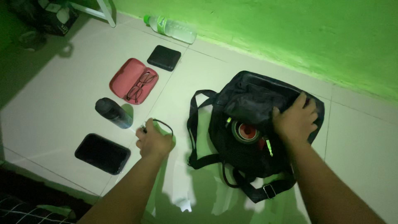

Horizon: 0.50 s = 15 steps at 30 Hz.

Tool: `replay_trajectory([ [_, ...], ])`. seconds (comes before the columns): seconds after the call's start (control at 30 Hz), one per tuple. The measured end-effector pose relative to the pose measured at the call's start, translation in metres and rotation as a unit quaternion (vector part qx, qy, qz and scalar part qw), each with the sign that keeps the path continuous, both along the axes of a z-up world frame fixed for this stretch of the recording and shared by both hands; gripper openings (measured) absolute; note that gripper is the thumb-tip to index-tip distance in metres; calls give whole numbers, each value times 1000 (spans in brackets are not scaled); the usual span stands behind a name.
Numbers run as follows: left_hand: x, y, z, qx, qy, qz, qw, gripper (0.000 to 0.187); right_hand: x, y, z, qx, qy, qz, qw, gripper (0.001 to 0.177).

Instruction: The person packs a black backpack with several items from the floor, including a flashlight, tape, a small red object, a beaded bracelet, a charger, a pink glasses case, a wallet, and a water bottle. The person opens the bag, places each item inside, and closes the bag.

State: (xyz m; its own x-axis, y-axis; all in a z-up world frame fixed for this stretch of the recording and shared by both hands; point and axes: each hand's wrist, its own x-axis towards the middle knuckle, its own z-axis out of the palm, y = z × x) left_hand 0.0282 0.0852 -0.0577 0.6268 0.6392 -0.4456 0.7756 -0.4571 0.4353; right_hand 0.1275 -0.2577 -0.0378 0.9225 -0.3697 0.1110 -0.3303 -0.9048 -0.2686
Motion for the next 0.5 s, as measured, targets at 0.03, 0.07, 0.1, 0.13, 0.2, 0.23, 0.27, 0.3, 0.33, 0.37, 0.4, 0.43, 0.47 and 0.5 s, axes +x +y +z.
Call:
replay_trajectory([
  [0.03, -1, 0, -3, -29, 10, 8, 999, 85, 5, -9, 2, 25, 58, -30, 998, 89],
  [0.07, -2, 0, -6, -25, 0, -2, 1000, 84, 10, -18, 3, 49, 48, -5, 998, 85],
  [0.1, -4, 1, -9, -20, -8, -13, 1000, 84, 15, -28, 2, 74, 39, 19, 996, 82],
  [0.13, -4, 0, -12, -15, -17, -24, 999, 85, 19, -38, 2, 98, 30, 43, 994, 79],
  [0.2, -5, 1, -17, -13, -16, -36, 999, 74, 46, -57, 8, 124, 10, 28, 992, 44],
  [0.23, -6, 3, -19, -10, -15, -41, 999, 69, 56, -64, 9, 139, 0, 22, 990, 32],
  [0.27, -7, 4, -21, -5, -11, -54, 998, 67, 57, -71, 6, 131, -37, 29, 990, 30],
  [0.3, -7, 4, -22, -1, -8, -67, 998, 65, 59, -78, 5, 122, -74, 36, 989, 28],
  [0.33, -7, 3, -22, 3, -4, -79, 997, 63, 60, -83, 5, 113, -111, 43, 986, 27],
  [0.37, -6, 2, -22, 0, 9, -81, 997, 61, 59, -86, 3, 92, -107, 57, 988, 26],
  [0.4, -4, 1, -21, -3, 22, -83, 996, 59, 56, -86, -1, 71, -103, 71, 990, 26],
  [0.43, -3, 1, -21, -4, 36, -83, 996, 57, 52, -85, -5, 52, -98, 86, 990, 26],
  [0.47, -2, 1, -21, -16, 13, -85, 996, 50, 48, -84, -6, 59, -97, 75, 991, 27],
  [0.5, -2, 2, -21, -26, -8, -87, 996, 43, 41, -82, -9, 67, -94, 64, 991, 27],
])
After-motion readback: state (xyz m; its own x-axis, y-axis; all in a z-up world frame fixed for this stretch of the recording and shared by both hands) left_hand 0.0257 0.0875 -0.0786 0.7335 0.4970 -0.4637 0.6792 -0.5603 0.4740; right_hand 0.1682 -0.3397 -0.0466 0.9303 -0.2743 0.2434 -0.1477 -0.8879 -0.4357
